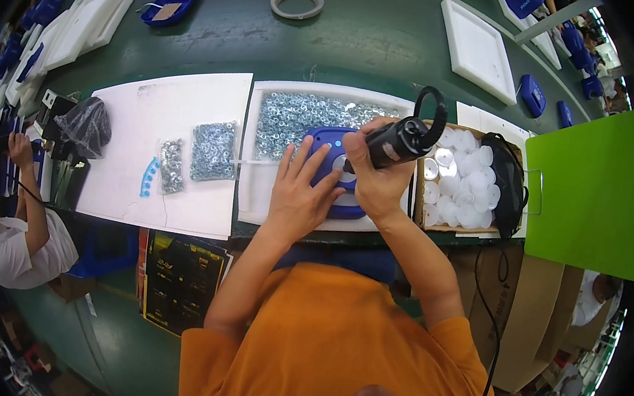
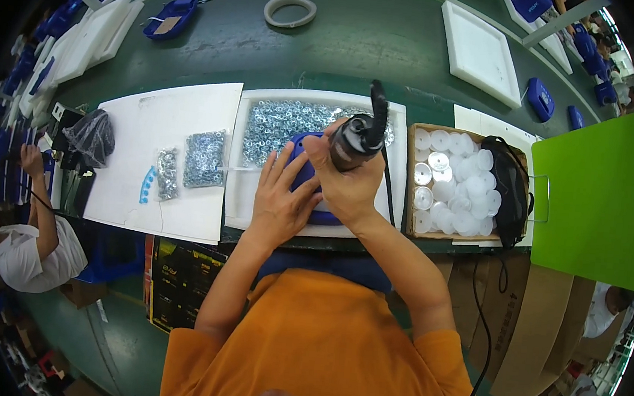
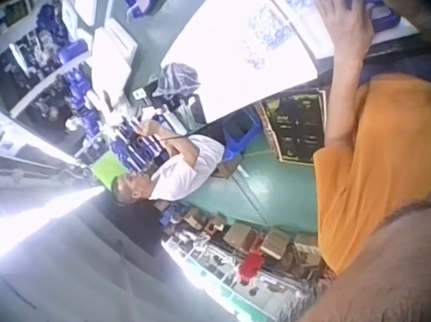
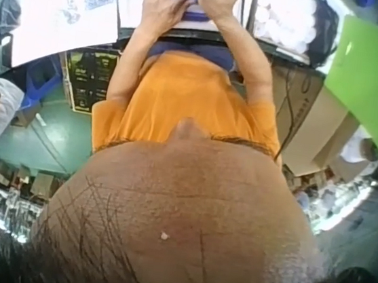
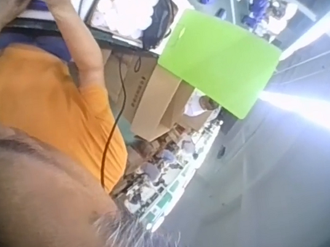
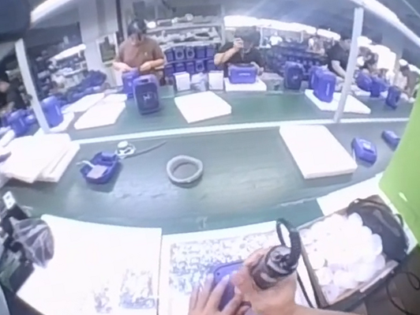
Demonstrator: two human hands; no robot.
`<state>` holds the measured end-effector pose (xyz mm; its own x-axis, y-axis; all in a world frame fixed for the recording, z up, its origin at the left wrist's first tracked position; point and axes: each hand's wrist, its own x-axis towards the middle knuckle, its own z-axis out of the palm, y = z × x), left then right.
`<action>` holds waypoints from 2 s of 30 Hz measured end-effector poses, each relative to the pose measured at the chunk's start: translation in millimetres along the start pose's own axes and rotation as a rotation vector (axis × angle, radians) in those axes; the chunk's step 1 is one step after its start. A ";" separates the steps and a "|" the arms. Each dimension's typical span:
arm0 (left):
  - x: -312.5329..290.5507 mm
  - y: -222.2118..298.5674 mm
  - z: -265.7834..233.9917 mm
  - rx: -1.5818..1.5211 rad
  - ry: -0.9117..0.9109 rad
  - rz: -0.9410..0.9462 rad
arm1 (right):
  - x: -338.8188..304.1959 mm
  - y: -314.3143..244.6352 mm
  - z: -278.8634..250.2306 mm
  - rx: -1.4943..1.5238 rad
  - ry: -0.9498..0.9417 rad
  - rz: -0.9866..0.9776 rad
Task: The person assembles electronic enclosures by inserting internal plastic components and securing them with screws using an electric screwdriver.
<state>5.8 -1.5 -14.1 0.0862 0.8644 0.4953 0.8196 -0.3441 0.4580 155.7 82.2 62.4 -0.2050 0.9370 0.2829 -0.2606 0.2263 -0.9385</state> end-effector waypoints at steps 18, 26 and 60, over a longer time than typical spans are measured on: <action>2.6 2.8 -1.5 -0.012 -0.014 -0.014 | 15.7 -2.4 -21.4 -0.013 -0.159 -0.111; 0.6 1.5 0.2 -0.016 -0.019 -0.026 | -1.4 6.7 10.4 -0.098 0.016 -0.026; 4.8 4.8 -2.4 -0.001 -0.039 -0.019 | 26.7 -42.1 -171.1 -0.219 0.290 0.202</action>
<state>8.8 0.1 -7.8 0.0931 0.8843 0.4575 0.8206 -0.3284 0.4678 322.6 143.3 75.7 0.0514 0.9974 0.0503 -0.0289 0.0518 -0.9982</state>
